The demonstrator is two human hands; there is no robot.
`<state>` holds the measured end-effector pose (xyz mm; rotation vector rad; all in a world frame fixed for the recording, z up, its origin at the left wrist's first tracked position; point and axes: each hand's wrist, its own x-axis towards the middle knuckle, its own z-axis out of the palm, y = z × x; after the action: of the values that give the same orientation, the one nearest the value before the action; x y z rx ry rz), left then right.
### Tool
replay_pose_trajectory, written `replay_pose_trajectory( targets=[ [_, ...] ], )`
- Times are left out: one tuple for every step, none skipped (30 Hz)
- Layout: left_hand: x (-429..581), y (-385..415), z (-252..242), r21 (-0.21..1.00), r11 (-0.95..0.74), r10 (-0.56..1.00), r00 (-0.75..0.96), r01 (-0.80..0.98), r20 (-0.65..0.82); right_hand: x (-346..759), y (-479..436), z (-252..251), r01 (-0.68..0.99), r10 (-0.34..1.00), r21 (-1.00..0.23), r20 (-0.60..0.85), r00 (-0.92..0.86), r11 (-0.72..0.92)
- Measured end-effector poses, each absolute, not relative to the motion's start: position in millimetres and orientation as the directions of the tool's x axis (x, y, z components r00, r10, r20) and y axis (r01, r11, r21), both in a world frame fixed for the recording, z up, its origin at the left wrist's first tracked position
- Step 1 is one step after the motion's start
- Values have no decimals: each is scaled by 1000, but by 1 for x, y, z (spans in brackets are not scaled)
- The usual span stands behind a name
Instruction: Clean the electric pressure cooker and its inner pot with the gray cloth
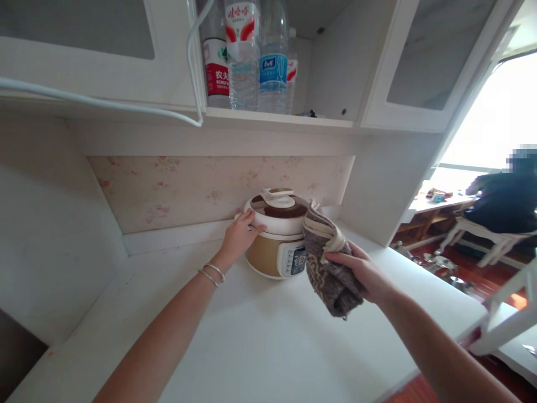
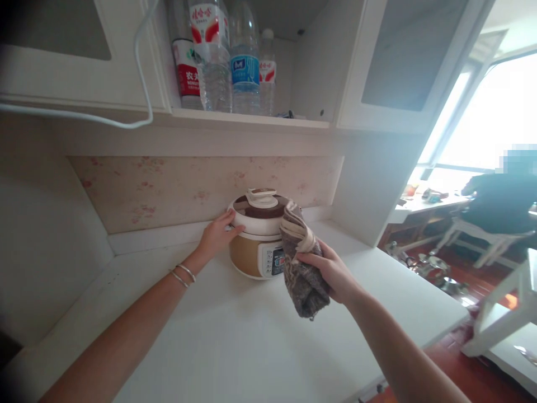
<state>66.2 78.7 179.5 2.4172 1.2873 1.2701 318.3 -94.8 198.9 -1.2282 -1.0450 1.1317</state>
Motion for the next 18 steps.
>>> replay_pose_trajectory(
  targets=[
    [74,79,179,443,-633,726,287,635,625,327,-99,189,-136,977,-991,-46,207,-17],
    [83,80,179,433,-637,720,291,638,630,338,-103,179,-184,963,-982,-79,257,-31],
    [91,81,179,426,-642,716,298,638,632,350,-106,169,-213,947,-976,-107,304,-42],
    [99,82,178,424,-646,714,306,635,630,364,-110,159,-226,928,-973,-124,352,-45],
    [107,84,178,425,-650,714,314,630,626,379,-113,149,-226,906,-973,-132,401,-42],
    [115,86,178,428,-652,715,321,626,621,394,-117,140,-216,882,-976,-125,454,-28],
    [122,89,179,431,-653,717,326,624,616,409,-121,130,-204,854,-979,-107,509,-1],
    [129,91,179,432,-653,719,330,622,612,423,-125,121,-202,833,-979,-92,546,24],
    [136,94,180,430,-655,718,335,622,610,436,-130,112,-213,816,-977,-97,570,33],
    [143,96,181,424,-658,715,339,623,612,448,-134,103,-243,808,-970,-128,575,19],
    [150,97,181,415,-662,709,343,624,616,457,-138,94,-289,807,-957,-187,561,-21],
    [156,98,182,404,-667,702,346,626,623,464,-143,85,-343,804,-936,-264,533,-80],
    [163,98,182,392,-674,693,351,626,630,469,-147,77,-397,797,-906,-345,496,-146],
    [169,98,181,381,-681,684,358,626,635,472,-151,70,-442,787,-873,-416,455,-205],
    [174,97,181,370,-688,677,367,624,639,474,-156,65,-471,777,-849,-458,431,-239],
    [180,96,180,363,-694,671,376,622,639,475,-159,61,-480,768,-846,-463,442,-234],
    [184,95,180,358,-699,668,386,619,637,475,-163,58,-469,755,-861,-439,487,-198],
    [187,95,179,355,-703,666,395,616,632,474,-166,57,-442,734,-885,-398,551,-148]
  ],
)
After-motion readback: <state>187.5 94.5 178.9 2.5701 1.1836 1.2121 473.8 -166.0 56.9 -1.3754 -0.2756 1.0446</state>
